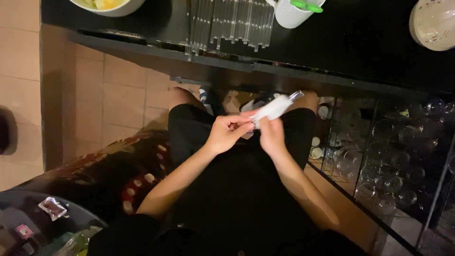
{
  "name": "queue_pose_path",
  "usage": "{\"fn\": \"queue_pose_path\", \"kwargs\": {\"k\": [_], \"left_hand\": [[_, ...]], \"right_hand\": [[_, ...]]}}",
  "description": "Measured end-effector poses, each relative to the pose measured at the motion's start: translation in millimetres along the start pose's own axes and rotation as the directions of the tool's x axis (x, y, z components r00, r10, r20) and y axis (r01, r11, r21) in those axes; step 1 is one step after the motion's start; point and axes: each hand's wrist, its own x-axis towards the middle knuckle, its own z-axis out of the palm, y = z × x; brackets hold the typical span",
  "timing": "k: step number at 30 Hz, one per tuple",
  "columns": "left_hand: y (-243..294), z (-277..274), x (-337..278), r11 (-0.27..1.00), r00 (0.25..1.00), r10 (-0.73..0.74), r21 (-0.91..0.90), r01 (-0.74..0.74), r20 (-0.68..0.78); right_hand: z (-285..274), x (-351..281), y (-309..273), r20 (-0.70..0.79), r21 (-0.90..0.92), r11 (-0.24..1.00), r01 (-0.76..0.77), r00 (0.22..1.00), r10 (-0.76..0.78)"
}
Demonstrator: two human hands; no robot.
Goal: Cleaning and polishing reusable straws and spoons using a white cloth.
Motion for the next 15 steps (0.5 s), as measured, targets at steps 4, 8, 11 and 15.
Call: {"fn": "queue_pose_path", "kwargs": {"k": [4, 8, 11, 15], "left_hand": [[25.7, 10.8, -6.8, 0.950, 0.991, -0.001, 0.309, 0.042, -0.132], [49.1, 18.8, -15.1, 0.877, 0.965, 0.246, 0.443, -0.183, -0.087], [51.3, 22.7, -14.2, 0.839, 0.953, 0.297, 0.492, -0.232, -0.059], [45.0, 27.8, -11.7, 0.831, 0.941, 0.335, 0.485, -0.271, -0.048]], "right_hand": [[-5.6, 9.5, -20.5, 0.066, -0.015, 0.998, -0.060, 0.996, 0.060], [-31.7, 21.0, -36.1, -0.211, 0.184, 0.983, 0.028, 0.977, 0.012], [-31.4, 22.9, -37.7, -0.268, 0.249, 0.966, 0.068, 0.963, 0.002], [-2.8, 5.2, -28.3, -0.087, 0.074, 0.997, -0.008, 0.996, 0.015]]}}
